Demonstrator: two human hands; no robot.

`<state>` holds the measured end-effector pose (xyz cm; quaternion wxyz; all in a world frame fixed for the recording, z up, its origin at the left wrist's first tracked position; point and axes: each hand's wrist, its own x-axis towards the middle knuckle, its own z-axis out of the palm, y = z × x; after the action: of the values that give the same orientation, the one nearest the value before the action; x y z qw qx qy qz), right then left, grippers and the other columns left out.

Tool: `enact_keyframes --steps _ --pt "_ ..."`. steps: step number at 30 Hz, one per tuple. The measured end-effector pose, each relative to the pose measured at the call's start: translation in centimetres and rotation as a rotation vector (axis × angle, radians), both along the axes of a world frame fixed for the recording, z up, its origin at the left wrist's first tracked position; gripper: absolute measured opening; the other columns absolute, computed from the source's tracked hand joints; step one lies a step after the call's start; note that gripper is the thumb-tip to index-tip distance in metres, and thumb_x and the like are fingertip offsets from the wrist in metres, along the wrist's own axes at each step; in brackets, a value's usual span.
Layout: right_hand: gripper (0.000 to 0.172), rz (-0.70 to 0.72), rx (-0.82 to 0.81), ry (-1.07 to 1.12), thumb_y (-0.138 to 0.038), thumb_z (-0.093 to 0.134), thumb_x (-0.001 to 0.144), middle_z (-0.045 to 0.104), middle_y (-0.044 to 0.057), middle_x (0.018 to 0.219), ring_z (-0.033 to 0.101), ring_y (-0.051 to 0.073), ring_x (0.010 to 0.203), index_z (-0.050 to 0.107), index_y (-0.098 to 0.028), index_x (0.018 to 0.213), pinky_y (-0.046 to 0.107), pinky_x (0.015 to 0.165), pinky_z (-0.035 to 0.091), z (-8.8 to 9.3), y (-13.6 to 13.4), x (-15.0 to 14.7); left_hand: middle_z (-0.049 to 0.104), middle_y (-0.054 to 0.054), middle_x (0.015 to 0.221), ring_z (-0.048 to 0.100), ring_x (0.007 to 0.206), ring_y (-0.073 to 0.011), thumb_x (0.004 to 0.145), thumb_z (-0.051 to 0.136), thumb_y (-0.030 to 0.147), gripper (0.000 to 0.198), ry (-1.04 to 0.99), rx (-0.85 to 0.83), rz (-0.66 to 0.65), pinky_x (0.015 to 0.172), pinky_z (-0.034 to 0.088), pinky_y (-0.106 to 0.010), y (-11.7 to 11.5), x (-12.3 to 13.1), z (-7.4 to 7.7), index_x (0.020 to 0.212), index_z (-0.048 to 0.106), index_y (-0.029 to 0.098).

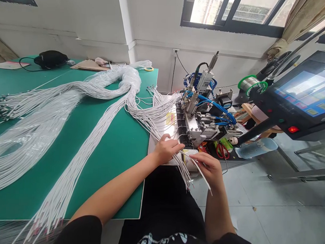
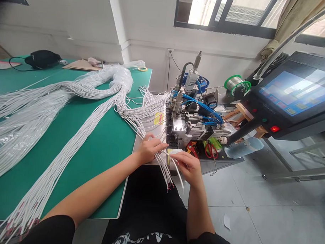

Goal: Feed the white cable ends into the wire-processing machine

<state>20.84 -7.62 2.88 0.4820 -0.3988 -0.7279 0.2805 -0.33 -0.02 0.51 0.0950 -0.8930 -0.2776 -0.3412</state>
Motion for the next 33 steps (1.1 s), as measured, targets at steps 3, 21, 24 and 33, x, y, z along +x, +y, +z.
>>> enact_keyframes --steps 3,21,24,33 --pt "0.019 -0.180 -0.034 0.050 -0.020 0.064 0.085 0.071 0.004 0.091 0.064 0.018 0.081 0.074 -0.027 0.100 0.030 0.072 0.050 -0.6 0.2 -0.3 0.065 0.003 0.074 0.059 0.068 -0.0108 0.095 0.043 0.020 0.023 0.015 0.010 -0.032 0.087 0.033 -0.034 0.0 0.0 0.2 0.108 0.061 0.022" --pt "0.023 -0.643 -0.010 0.259 -0.036 0.068 0.081 0.073 0.007 0.086 0.067 0.020 0.075 0.074 -0.017 0.092 0.032 0.068 0.054 -1.1 2.3 -2.3 0.066 0.000 0.077 0.061 0.074 -0.0140 0.089 0.045 0.016 0.014 -0.085 0.013 -0.020 0.084 0.037 -0.035 -0.1 0.3 0.7 0.082 0.056 0.019" --pt "0.019 -0.613 0.125 0.045 -0.032 0.063 0.086 0.073 0.007 0.088 0.067 0.020 0.079 0.074 -0.018 0.093 0.033 0.074 0.054 -0.7 2.4 -1.7 0.065 0.000 0.075 0.059 0.070 -0.0138 0.086 0.045 0.016 0.014 -0.053 -0.008 -0.016 0.084 0.036 -0.035 -0.1 0.3 0.7 0.079 0.056 0.019" --pt "0.026 -0.438 -0.133 0.001 -0.038 0.058 0.087 0.071 0.006 0.077 0.065 0.019 0.068 0.073 -0.017 0.091 0.030 0.063 0.052 -0.7 2.8 0.4 0.061 0.001 0.071 0.056 0.070 -0.0139 0.086 0.045 0.014 0.018 0.021 -0.019 0.056 0.088 0.029 -0.037 -0.2 0.5 0.4 0.077 0.060 0.019"
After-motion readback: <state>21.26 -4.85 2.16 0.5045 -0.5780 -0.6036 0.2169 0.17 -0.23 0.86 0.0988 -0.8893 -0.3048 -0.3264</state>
